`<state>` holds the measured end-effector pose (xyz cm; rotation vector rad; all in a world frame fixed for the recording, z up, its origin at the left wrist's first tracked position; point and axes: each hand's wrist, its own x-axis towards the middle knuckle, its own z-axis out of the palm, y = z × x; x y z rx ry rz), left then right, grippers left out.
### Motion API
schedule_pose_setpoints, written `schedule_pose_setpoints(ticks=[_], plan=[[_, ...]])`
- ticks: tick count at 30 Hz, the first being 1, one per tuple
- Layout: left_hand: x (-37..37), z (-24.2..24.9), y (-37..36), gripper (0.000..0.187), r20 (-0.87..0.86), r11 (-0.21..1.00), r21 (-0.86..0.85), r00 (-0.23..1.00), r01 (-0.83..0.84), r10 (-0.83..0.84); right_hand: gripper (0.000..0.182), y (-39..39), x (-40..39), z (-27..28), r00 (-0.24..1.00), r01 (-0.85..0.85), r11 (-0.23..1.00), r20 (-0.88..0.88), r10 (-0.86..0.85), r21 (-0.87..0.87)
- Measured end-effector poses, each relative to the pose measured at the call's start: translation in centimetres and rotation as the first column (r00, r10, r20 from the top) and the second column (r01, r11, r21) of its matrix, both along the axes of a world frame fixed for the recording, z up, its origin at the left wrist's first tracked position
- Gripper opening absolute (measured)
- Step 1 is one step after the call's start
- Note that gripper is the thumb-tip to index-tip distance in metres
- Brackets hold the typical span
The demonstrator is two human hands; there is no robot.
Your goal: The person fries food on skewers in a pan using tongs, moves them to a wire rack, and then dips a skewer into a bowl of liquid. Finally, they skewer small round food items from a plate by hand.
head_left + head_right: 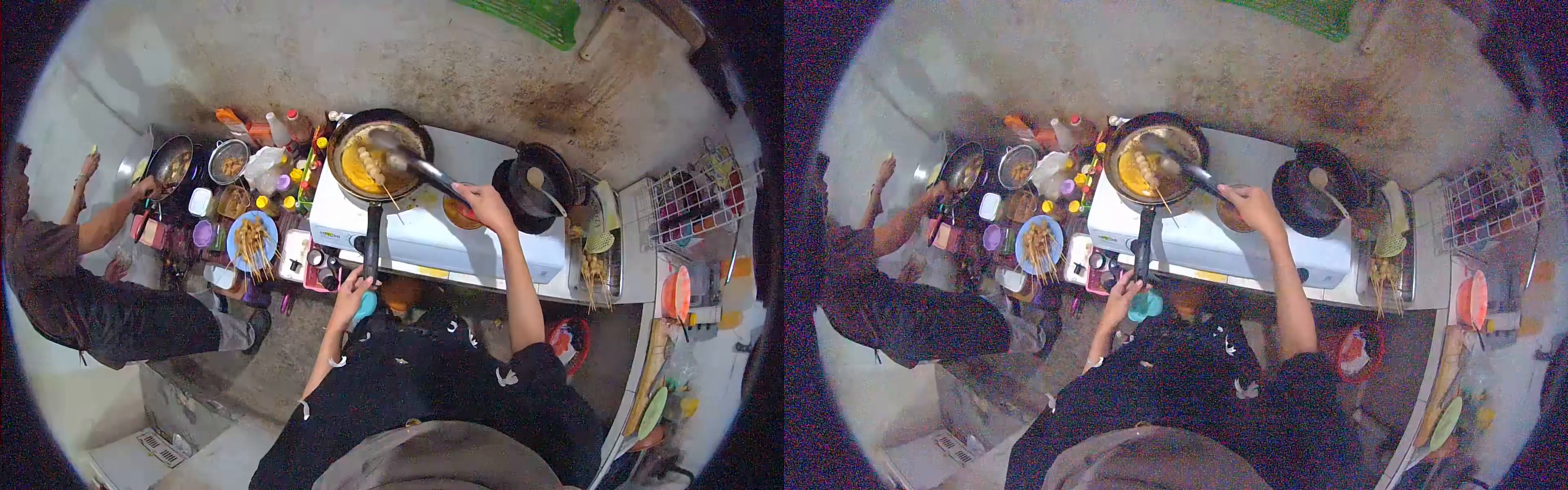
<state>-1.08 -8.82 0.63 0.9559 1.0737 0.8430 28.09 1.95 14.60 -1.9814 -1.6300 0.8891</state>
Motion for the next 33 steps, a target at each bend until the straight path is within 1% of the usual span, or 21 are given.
schedule_pose_setpoints(ticks=[1, 2, 4, 5, 7, 8, 10, 11, 13, 17, 19, 23, 25, 26, 28, 29, 31, 32, 33], plan=[[0.0, 0.0, -0.1, 0.044, 0.002, 1.000, -0.012, 1.000, -0.011, 0.011, 0.045, 0.0, -0.1, 0.3, 0.998, 0.048, 0.994, -0.024, -0.050, -0.094], [0.0, 0.1, -0.2, 0.044, 0.002, 1.000, -0.013, 1.000, -0.013, 0.013, 0.045, -0.1, -0.1, 0.1, 0.999, 0.047, 0.994, -0.024, -0.049, -0.095], [0.1, 0.8, -0.1, 0.042, 0.028, 1.000, -0.018, 1.000, 0.001, 0.000, 0.045, -0.1, 0.2, -0.6, 0.996, -0.018, 1.000, 0.093, 0.016, 0.023], [0.1, 0.9, 0.0, 0.042, 0.027, 1.000, -0.015, 1.000, 0.003, -0.002, 0.045, 0.0, 0.4, -0.8, 0.996, -0.016, 1.000, 0.092, 0.014, 0.026], [0.1, 0.7, -0.1, 0.040, 0.029, 1.000, -0.011, 1.000, -0.006, 0.006, 0.046, 0.0, 0.5, -1.1, 1.000, -0.004, 1.000, 0.012, 0.003, 0.012], [0.1, 0.6, -0.1, 0.040, 0.029, 1.000, -0.012, 1.000, -0.008, 0.009, 0.046, 0.0, 0.6, -1.3, 1.000, -0.006, 1.000, 0.012, 0.006, 0.011], [0.1, 0.5, -0.2, 0.039, 0.015, 1.000, -0.011, 1.000, -0.021, 0.021, 0.048, -0.2, 0.5, -1.3, 0.989, 0.040, 0.991, 0.138, -0.058, 0.126], [0.0, 0.4, -0.1, 0.039, 0.014, 1.000, -0.009, 1.000, -0.019, 0.019, 0.048, -0.3, 0.5, -1.2, 0.989, 0.042, 0.991, 0.137, -0.060, 0.129], [-0.1, 0.4, 0.0, 0.044, -0.004, 1.000, 0.014, 1.000, 0.021, -0.021, 0.047, -0.5, 0.3, 0.2, 0.993, -0.004, 1.000, 0.118, 0.007, -0.023], [-0.1, 0.9, -0.2, 0.043, -0.039, 0.999, 0.033, 0.999, 0.030, -0.028, 0.047, -0.6, 0.4, 0.8, 0.997, 0.036, 0.999, 0.069, -0.037, 0.013], [-0.1, 0.7, -0.1, 0.042, -0.021, 0.999, 0.023, 1.000, 0.023, -0.022, 0.046, -0.5, 0.5, 0.9, 0.991, 0.010, 1.000, 0.133, -0.012, 0.019], [0.1, 0.6, -0.1, 0.040, -0.010, 1.000, 0.023, 1.000, -0.009, 0.009, 0.045, -0.3, 0.5, 1.4, 0.994, -0.016, 1.000, 0.107, 0.019, -0.026], [0.1, 1.0, -0.1, 0.040, -0.069, 0.999, 0.029, 0.998, 0.016, -0.014, 0.045, -0.2, 0.4, 1.4, 0.984, 0.034, 0.999, 0.175, -0.027, -0.034], [0.1, 0.8, -0.1, 0.040, -0.069, 0.999, 0.030, 0.997, 0.017, -0.015, 0.045, -0.2, 0.5, 1.4, 0.984, 0.035, 0.999, 0.174, -0.029, -0.033], [0.1, 0.7, -0.1, 0.040, -0.044, 1.000, 0.023, 0.999, 0.002, -0.001, 0.045, -0.3, 0.6, 1.2, 0.986, -0.047, 0.999, 0.159, 0.046, 0.003], [0.1, 0.6, -0.1, 0.040, -0.044, 1.000, 0.023, 0.999, 0.001, 0.000, 0.045, -0.3, 0.6, 1.4, 0.986, -0.048, 0.999, 0.159, 0.047, 0.003], [0.1, 0.8, -0.2, 0.040, -0.028, 1.000, 0.002, 1.000, -0.006, 0.006, 0.045, -0.2, 0.5, 1.9, 0.991, 0.026, 0.999, 0.132, -0.024, -0.018], [0.1, 0.7, -0.3, 0.040, -0.027, 1.000, 0.000, 1.000, -0.008, 0.008, 0.045, -0.2, 0.6, 1.5, 0.991, 0.025, 1.000, 0.132, -0.022, -0.019], [0.2, 0.6, -0.3, 0.040, -0.010, 1.000, -0.015, 1.000, -0.018, 0.018, 0.045, -0.2, 0.6, 1.2, 0.983, 0.013, 1.000, 0.185, -0.013, 0.001]])
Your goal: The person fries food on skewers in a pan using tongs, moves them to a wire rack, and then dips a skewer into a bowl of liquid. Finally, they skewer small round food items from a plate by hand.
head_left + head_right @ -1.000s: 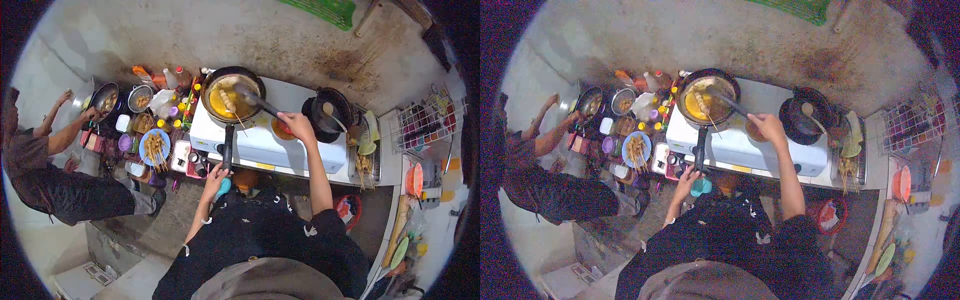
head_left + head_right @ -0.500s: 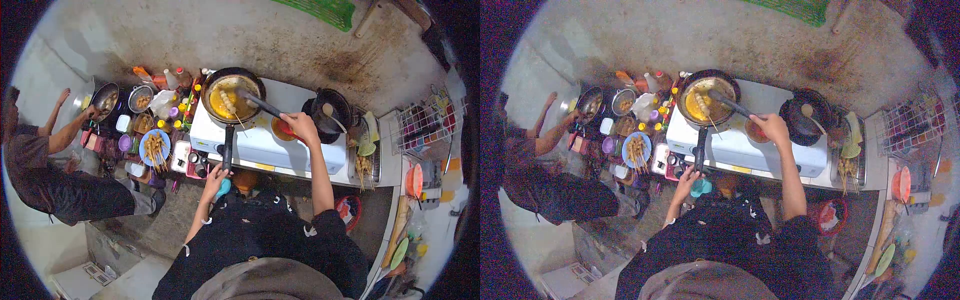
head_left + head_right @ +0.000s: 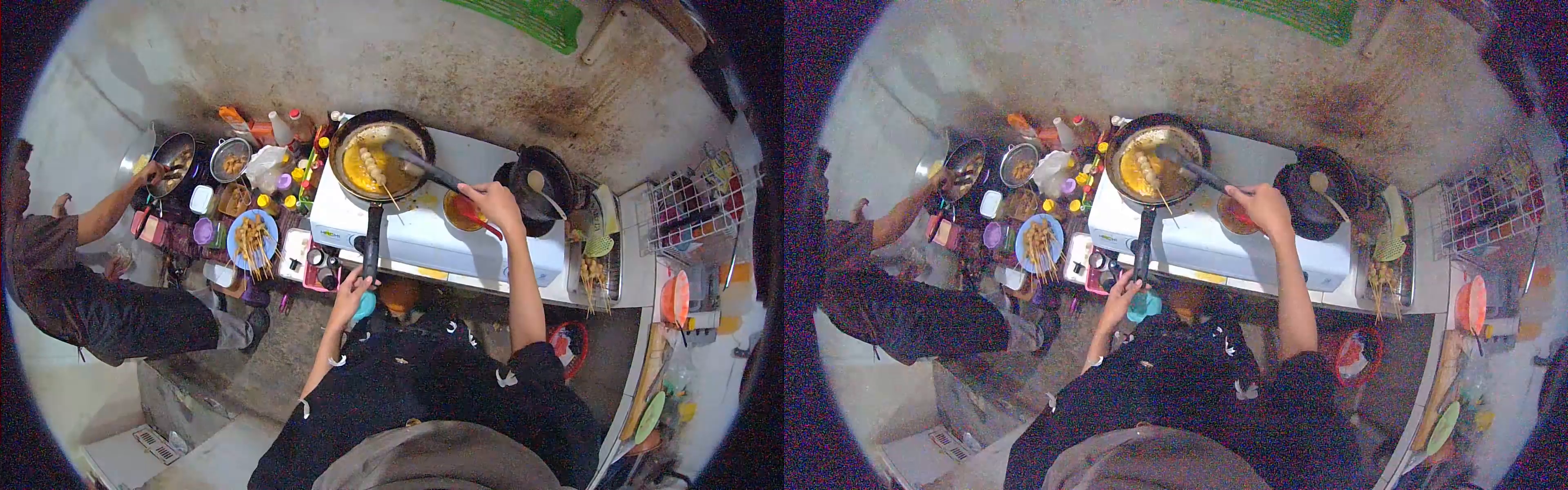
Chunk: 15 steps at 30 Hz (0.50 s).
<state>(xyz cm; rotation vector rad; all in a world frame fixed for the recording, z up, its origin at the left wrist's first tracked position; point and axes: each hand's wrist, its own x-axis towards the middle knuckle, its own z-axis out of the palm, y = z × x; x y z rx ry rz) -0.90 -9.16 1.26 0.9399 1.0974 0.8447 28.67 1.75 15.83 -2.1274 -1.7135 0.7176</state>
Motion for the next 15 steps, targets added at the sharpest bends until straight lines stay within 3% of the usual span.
schedule_pose_setpoints(ticks=[2, 4, 8, 10, 15], plan=[[0.1, 0.0, 0.2, 0.040, 0.018, 1.000, -0.008, 1.000, -0.009, 0.009, 0.045, 0.0, 0.2, 0.0, 0.998, -0.011, 1.000, 0.055, 0.010, 0.026], [0.1, 0.4, 0.1, 0.040, -0.013, 1.000, -0.007, 1.000, -0.013, 0.013, 0.046, -0.3, -0.1, 1.2, 0.998, -0.003, 0.999, -0.063, 0.000, -0.052], [-0.1, -0.2, 0.1, 0.040, -0.043, 1.000, 0.005, 0.999, 0.010, -0.010, 0.046, -0.1, 0.0, 0.9, 0.999, 0.021, 1.000, -0.032, -0.022, -0.021], [-0.1, -0.7, 0.3, 0.040, 0.027, 0.999, 0.036, 1.000, 0.006, -0.007, 0.046, 0.0, -0.1, 0.2, 0.999, -0.029, 1.000, 0.033, 0.029, -0.003], [0.1, -0.1, 0.1, 0.041, 0.010, 1.000, 0.026, 1.000, -0.015, 0.015, 0.045, 0.2, -0.3, 1.0, 1.000, -0.002, 0.999, -0.021, 0.001, -0.045]])
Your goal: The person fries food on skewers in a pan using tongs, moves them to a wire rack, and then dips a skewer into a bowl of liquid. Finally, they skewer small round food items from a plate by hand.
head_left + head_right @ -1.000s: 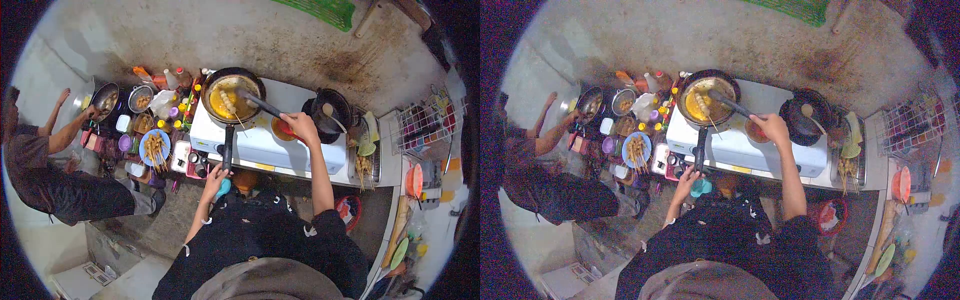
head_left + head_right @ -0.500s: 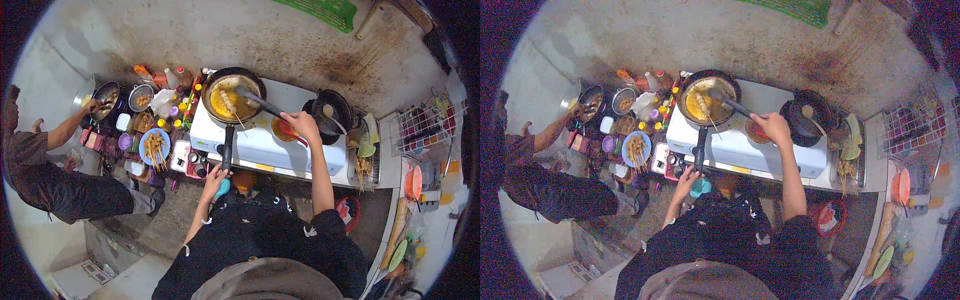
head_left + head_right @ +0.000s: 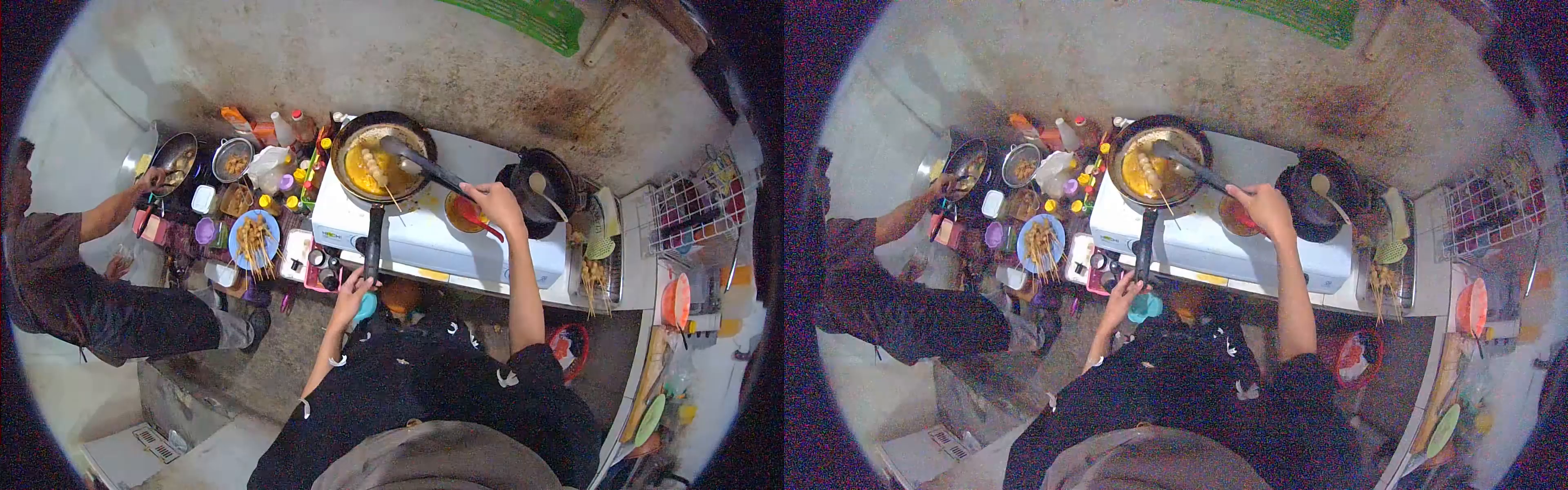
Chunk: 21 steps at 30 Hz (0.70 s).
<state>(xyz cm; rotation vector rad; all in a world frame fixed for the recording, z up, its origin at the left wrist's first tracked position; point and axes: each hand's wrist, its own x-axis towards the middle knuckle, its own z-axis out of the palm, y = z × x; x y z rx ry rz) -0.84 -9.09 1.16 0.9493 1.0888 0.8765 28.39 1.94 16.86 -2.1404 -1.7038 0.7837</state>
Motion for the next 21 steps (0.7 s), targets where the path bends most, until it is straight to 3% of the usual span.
schedule_pose_setpoints(ticks=[5, 7, 10, 14, 17, 19, 21], plan=[[0.0, 0.0, 0.1, 0.042, 0.005, 1.000, 0.026, 1.000, 0.013, -0.013, 0.045, 0.0, -0.1, -0.8, 0.998, -0.067, 0.996, 0.025, 0.065, 0.067], [0.3, 1.8, -0.2, 0.043, -0.027, 0.998, -0.064, 0.999, -0.028, 0.027, 0.044, 0.0, -0.2, 0.0, 0.999, 0.013, 1.000, -0.039, -0.013, -0.006], [0.2, 0.9, -0.1, 0.044, -0.021, 0.998, -0.057, 1.000, -0.018, 0.017, 0.043, 0.0, -0.2, -0.5, 0.999, -0.007, 1.000, 0.054, 0.006, 0.018], [0.0, 0.4, -0.1, 0.043, -0.013, 1.000, -0.018, 1.000, -0.013, 0.012, 0.043, -0.2, -0.1, -0.4, 0.999, -0.053, 0.998, -0.012, 0.053, 0.035], [-0.1, 0.3, -0.1, 0.042, -0.011, 1.000, -0.003, 1.000, 0.019, -0.019, 0.044, -0.1, 0.0, -0.7, 1.000, 0.011, 0.999, 0.010, -0.011, -0.034], [0.0, 0.4, 0.0, 0.041, -0.022, 1.000, 0.008, 1.000, 0.016, -0.016, 0.044, -0.3, -0.1, -1.5, 0.999, -0.023, 0.997, 0.035, 0.020, 0.079], [0.0, 0.3, 0.0, 0.041, -0.028, 1.000, 0.007, 0.999, 0.015, -0.015, 0.044, -0.4, 0.0, -1.6, 1.000, -0.011, 0.997, -0.007, 0.012, 0.081]])
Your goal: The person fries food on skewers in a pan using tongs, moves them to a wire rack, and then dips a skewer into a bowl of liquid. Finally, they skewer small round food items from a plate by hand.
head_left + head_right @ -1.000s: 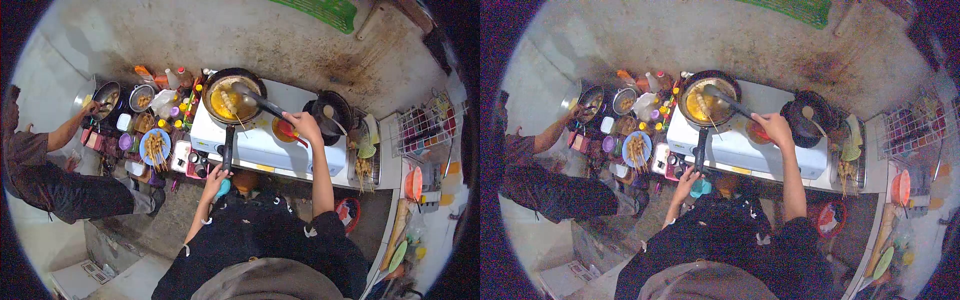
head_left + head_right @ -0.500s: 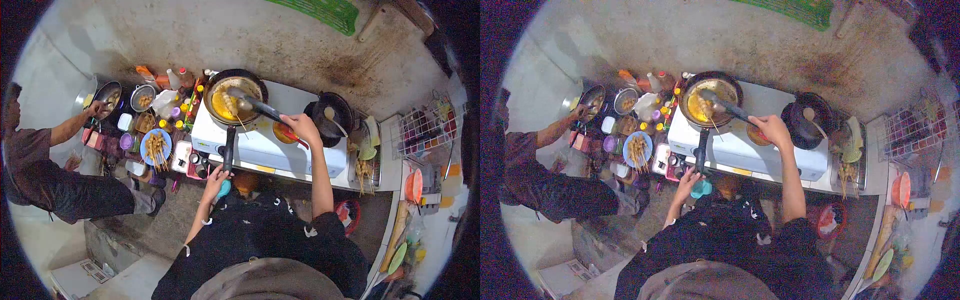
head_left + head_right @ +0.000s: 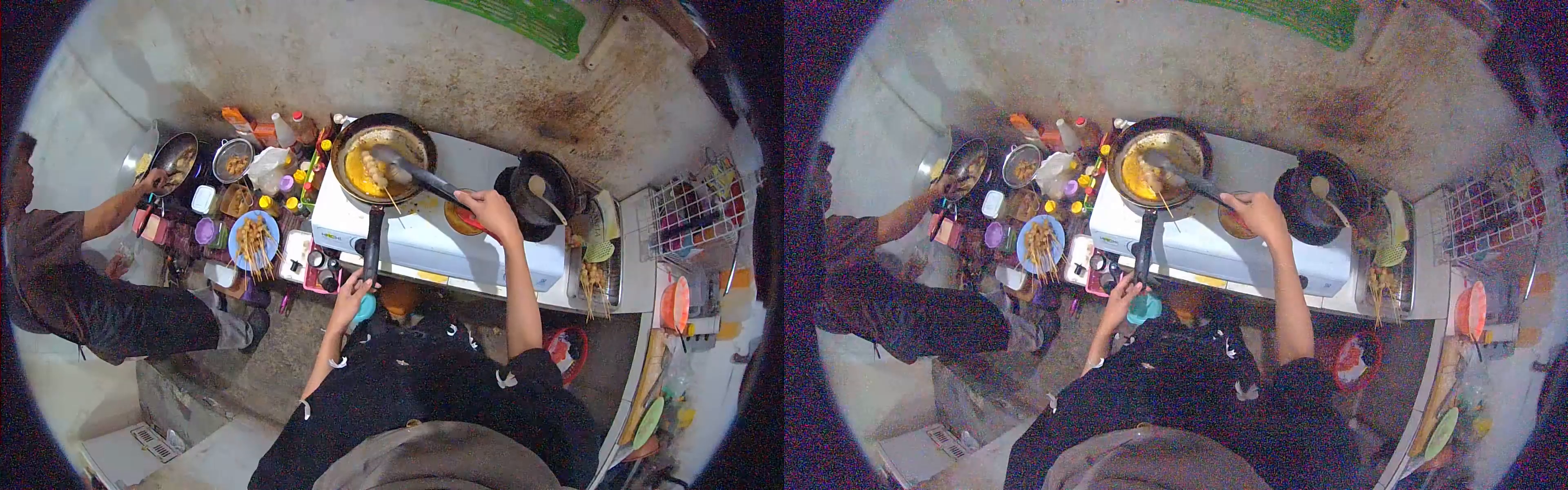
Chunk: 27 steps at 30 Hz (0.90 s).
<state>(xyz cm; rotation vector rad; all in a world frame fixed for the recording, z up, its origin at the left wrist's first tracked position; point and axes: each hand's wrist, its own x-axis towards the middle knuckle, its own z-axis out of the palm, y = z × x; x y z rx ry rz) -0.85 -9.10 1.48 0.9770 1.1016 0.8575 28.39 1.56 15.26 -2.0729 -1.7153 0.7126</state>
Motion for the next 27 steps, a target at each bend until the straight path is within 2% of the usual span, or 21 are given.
schedule_pose_setpoints(ticks=[2, 4, 5, 7, 8, 10, 13, 17, 19, 20, 21, 22, 23, 24, 26, 27], plan=[[0.0, -0.2, -0.1, 0.041, -0.006, 1.000, -0.003, 1.000, -0.001, 0.001, 0.044, 0.1, -0.2, -0.1, 0.999, 0.008, 1.000, -0.043, -0.008, -0.001], [0.1, -0.3, -0.1, 0.041, 0.015, 1.000, -0.020, 1.000, -0.021, 0.021, 0.045, 0.3, -0.3, -0.4, 0.996, 0.042, 0.998, 0.082, -0.038, -0.050], [0.1, -0.2, 0.0, 0.041, 0.014, 1.000, -0.015, 1.000, -0.018, 0.018, 0.045, 0.3, -0.4, -0.3, 0.996, 0.045, 0.998, 0.081, -0.041, -0.045], [0.2, 0.1, -0.1, 0.040, 0.031, 0.998, -0.053, 0.999, -0.032, 0.034, 0.045, 0.1, -0.6, -0.1, 0.999, -0.038, 0.999, -0.029, 0.037, -0.014], [0.2, 0.2, -0.1, 0.040, 0.031, 0.998, -0.053, 0.999, -0.034, 0.035, 0.045, 0.3, -0.8, -0.3, 0.999, -0.040, 0.999, -0.029, 0.039, -0.014], [0.2, 0.6, -0.2, 0.040, 0.018, 0.998, -0.061, 0.999, -0.028, 0.029, 0.047, 0.5, -1.1, -0.6, 0.996, 0.054, 0.998, 0.069, -0.056, 0.031], [0.1, -0.3, 0.0, 0.041, 0.008, 0.999, -0.035, 1.000, -0.015, 0.015, 0.048, 0.3, -1.6, 0.3, 0.994, -0.013, 1.000, 0.112, 0.012, 0.002], [0.0, -1.1, -0.1, 0.040, 0.038, 0.999, -0.031, 0.999, -0.021, 0.022, 0.049, 0.8, -1.4, -0.8, 0.999, 0.022, 0.997, 0.028, -0.025, 0.073], [0.2, -1.1, -0.2, 0.040, -0.143, 0.977, 0.118, 0.970, -0.180, 0.196, 0.049, 0.8, -1.5, -0.5, 0.986, 0.046, 0.999, 0.157, -0.050, 0.029], [0.3, -1.1, -0.2, 0.040, -0.142, 0.977, 0.120, 0.971, -0.175, 0.192, 0.049, 0.7, -1.4, -0.6, 0.986, 0.051, 0.998, 0.158, -0.055, 0.032], [0.6, 0.8, 0.0, 0.038, -0.359, 0.912, 0.375, 0.882, -0.164, 0.306, 0.049, 0.7, -1.2, -0.9, 0.994, 0.033, 0.999, 0.104, -0.036, 0.030], [0.9, 2.2, 0.3, 0.036, -0.512, 0.800, 0.595, 0.730, -0.079, 0.453, 0.050, 0.6, -1.0, -1.1, 0.999, 0.013, 1.000, 0.050, -0.015, 0.026], [1.2, 2.7, 0.9, 0.034, -0.519, 0.736, 0.677, 0.708, -0.003, 0.480, 0.050, 0.6, -0.9, -1.1, 0.999, 0.015, 1.000, 0.052, -0.016, 0.023], [2.0, 2.8, 1.5, 0.034, -0.520, 0.740, 0.673, 0.708, -0.004, 0.478, 0.050, 0.7, -0.9, -1.2, 0.995, 0.025, 0.999, 0.096, -0.029, 0.040], [4.5, 2.6, 3.0, 0.033, -0.298, 0.867, 0.498, 0.940, 0.004, 0.167, 0.049, 0.7, -0.9, -1.5, 0.990, 0.034, 0.998, 0.137, -0.042, 0.057], [5.7, 1.9, 3.8, 0.033, -0.296, 0.867, 0.499, 0.941, 0.005, 0.165, 0.049, 0.7, -0.9, -1.5, 0.992, 0.015, 0.999, 0.127, -0.021, 0.048]])
